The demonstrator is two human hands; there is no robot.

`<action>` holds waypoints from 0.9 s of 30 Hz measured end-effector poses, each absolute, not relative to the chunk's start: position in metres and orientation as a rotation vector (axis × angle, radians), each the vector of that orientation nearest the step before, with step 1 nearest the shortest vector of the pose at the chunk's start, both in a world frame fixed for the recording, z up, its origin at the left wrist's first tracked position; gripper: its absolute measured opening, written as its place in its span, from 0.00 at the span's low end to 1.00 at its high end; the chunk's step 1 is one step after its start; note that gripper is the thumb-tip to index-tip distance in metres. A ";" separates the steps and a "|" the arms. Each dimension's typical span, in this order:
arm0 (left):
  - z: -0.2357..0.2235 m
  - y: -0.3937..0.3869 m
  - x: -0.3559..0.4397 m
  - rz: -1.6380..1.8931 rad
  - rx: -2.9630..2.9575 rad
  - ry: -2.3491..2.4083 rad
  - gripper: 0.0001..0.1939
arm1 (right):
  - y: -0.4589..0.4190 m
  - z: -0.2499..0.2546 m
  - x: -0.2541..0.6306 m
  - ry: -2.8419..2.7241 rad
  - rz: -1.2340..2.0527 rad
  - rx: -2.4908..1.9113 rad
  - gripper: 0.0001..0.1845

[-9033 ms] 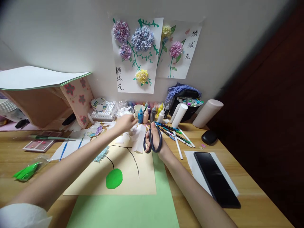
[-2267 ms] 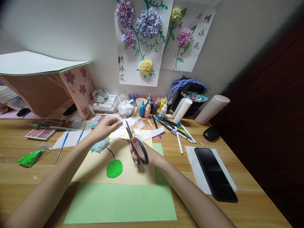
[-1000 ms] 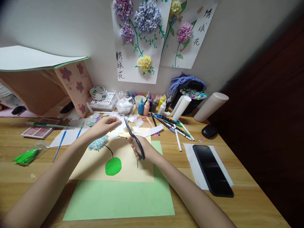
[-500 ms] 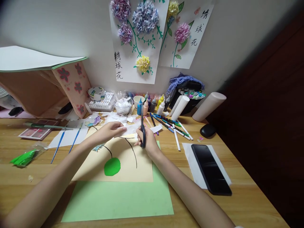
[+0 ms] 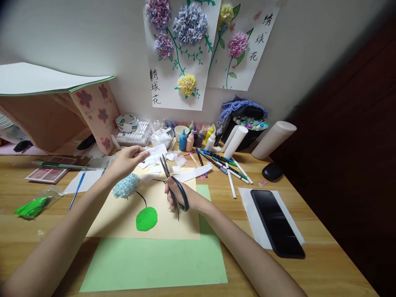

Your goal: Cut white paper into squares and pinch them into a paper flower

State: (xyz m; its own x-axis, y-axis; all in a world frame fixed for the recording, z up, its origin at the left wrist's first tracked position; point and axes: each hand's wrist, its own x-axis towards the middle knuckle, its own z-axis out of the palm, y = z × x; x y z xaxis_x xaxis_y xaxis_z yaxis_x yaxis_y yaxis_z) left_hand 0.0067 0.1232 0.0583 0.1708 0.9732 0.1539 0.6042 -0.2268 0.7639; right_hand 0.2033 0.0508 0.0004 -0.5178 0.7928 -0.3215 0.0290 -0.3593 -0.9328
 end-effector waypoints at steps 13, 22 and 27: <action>0.046 0.121 0.015 0.779 1.963 1.342 0.16 | 0.048 0.012 0.201 -1.445 1.830 -1.126 0.41; 0.050 0.118 0.019 0.778 1.982 1.350 0.15 | 0.048 0.007 0.201 -1.442 1.834 -1.118 0.40; 0.050 0.118 0.020 0.761 1.977 1.361 0.15 | 0.047 0.012 0.199 -1.429 1.825 -1.143 0.41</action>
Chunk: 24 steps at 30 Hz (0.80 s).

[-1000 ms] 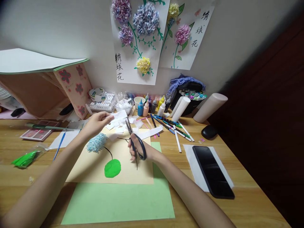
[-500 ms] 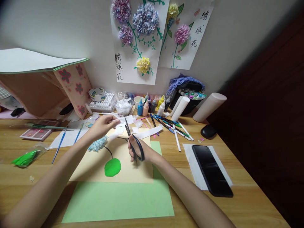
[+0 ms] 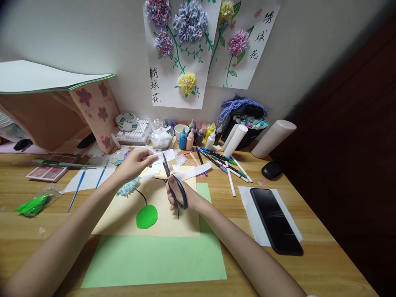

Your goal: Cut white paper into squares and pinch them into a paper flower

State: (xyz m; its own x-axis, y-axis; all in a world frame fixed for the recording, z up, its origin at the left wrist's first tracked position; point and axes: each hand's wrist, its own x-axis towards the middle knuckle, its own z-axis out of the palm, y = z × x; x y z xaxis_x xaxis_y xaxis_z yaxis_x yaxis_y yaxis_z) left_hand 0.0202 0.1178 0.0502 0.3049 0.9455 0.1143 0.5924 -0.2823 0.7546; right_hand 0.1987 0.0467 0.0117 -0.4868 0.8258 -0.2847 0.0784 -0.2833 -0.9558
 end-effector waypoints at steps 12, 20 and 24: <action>0.047 0.122 0.016 0.784 1.921 1.335 0.17 | 0.045 -0.005 0.198 -1.480 1.650 -1.204 0.33; 0.042 0.125 0.014 0.697 1.819 1.228 0.17 | 0.047 -0.003 0.201 -1.554 1.645 -1.157 0.38; 0.043 0.124 0.014 0.685 1.806 1.200 0.18 | 0.046 0.005 0.199 -1.529 1.644 -1.179 0.38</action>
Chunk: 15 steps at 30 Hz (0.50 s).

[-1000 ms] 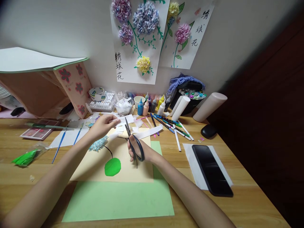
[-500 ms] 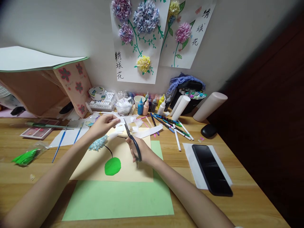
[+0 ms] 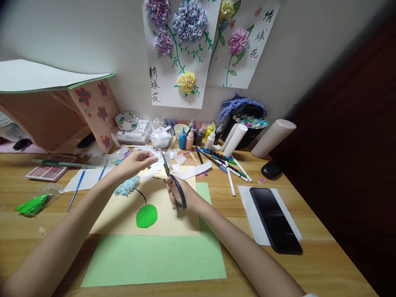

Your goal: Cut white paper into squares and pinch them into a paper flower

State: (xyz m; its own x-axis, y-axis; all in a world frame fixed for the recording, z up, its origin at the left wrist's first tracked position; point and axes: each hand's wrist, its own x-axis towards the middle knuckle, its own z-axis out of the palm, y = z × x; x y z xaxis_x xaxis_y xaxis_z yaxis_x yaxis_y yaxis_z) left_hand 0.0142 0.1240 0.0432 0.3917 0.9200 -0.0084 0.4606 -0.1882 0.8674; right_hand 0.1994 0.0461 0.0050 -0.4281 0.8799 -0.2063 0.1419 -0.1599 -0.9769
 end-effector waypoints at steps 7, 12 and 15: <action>0.045 0.123 0.014 0.692 1.839 1.245 0.18 | 0.050 -0.009 0.198 -1.383 1.592 -1.280 0.33; 0.047 0.116 0.022 0.726 1.848 1.261 0.18 | 0.056 -0.003 0.194 -1.111 1.594 -1.243 0.33; 0.046 0.108 0.031 0.668 1.816 1.169 0.18 | 0.060 0.001 0.195 -1.077 1.511 -1.135 0.28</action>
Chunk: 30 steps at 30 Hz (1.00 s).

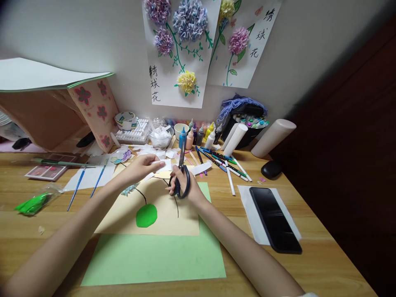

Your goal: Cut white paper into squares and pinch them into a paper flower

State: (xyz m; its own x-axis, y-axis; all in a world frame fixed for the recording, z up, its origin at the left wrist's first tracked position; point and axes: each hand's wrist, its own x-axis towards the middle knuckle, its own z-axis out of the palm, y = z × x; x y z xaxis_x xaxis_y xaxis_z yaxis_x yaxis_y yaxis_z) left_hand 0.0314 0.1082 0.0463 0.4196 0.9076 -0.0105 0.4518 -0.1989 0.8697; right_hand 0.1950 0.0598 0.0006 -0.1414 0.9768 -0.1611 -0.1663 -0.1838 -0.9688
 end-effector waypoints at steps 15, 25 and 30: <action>0.042 0.120 0.024 1.000 1.641 1.309 0.18 | 0.067 0.006 0.210 -1.065 1.734 -1.125 0.38; 0.040 0.117 0.029 1.034 1.615 1.255 0.16 | 0.046 0.014 0.207 -1.472 1.867 -1.096 0.39; 0.040 0.115 0.034 1.023 1.588 1.219 0.16 | 0.045 0.018 0.204 -1.447 1.840 -1.076 0.39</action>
